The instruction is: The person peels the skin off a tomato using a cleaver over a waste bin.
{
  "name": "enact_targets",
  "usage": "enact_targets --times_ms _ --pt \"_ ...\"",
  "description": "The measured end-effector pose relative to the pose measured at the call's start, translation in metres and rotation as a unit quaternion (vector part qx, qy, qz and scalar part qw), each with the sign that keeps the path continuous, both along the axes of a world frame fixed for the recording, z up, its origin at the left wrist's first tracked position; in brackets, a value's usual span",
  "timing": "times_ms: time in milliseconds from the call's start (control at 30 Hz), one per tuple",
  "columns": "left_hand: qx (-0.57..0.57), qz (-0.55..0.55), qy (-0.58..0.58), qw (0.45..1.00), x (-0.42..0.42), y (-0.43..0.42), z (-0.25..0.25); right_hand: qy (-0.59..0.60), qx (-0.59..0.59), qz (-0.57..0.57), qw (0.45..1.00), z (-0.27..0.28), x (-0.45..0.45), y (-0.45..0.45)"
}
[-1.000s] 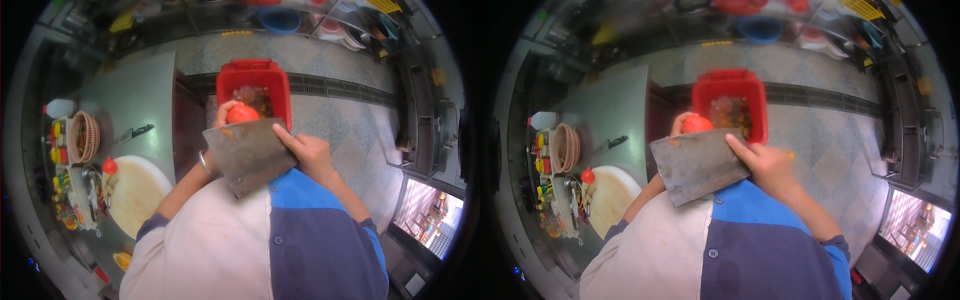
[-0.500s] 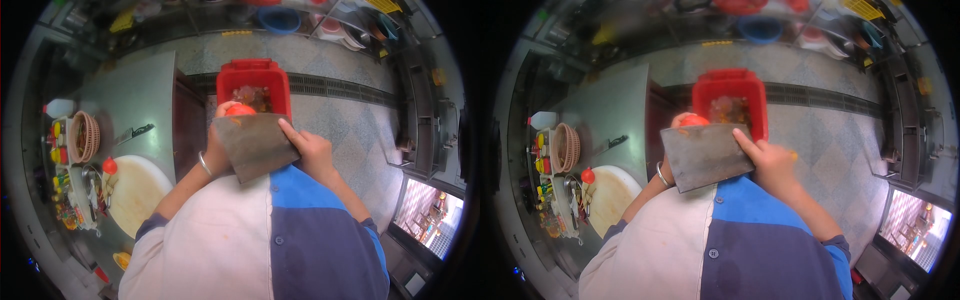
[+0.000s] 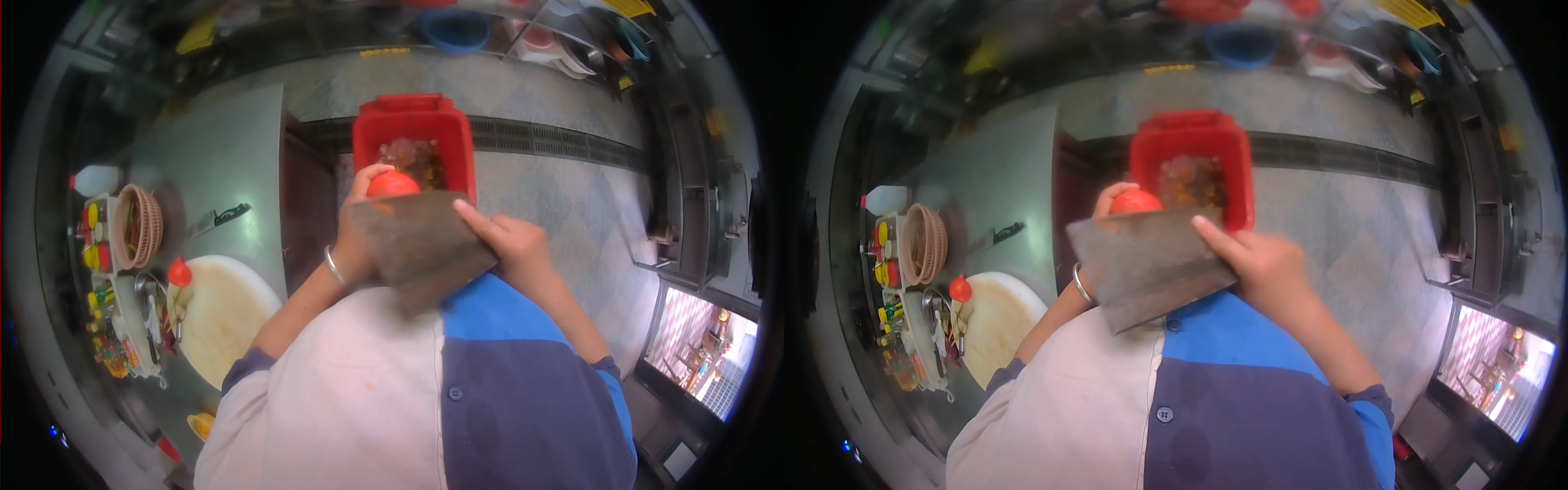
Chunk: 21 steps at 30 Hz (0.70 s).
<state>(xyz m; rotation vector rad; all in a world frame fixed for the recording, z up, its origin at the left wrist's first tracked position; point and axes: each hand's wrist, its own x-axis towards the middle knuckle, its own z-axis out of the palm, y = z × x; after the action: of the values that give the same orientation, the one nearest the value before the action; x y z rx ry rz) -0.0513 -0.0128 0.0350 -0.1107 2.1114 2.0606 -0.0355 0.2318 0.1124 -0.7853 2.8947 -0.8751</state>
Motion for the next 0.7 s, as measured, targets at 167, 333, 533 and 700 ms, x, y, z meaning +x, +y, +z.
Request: enact_targets --times_ms 167,333,533,700 --pt "0.081 -0.007 -0.077 0.994 0.0 0.001 -0.004 0.053 0.035 0.006 0.998 -0.005 -0.001 -0.007" --pt "0.003 -0.02 0.055 0.998 0.005 0.002 -0.005 0.057 0.022 -0.018 0.998 -0.021 -0.003 -0.003" --pt "-0.078 -0.007 0.062 0.995 0.002 -0.001 0.0 0.037 0.016 -0.006 0.999 -0.019 -0.003 0.002" --pt "-0.041 0.008 0.05 0.998 0.003 0.002 -0.003 0.037 0.034 -0.008 0.999 -0.01 -0.001 -0.003"
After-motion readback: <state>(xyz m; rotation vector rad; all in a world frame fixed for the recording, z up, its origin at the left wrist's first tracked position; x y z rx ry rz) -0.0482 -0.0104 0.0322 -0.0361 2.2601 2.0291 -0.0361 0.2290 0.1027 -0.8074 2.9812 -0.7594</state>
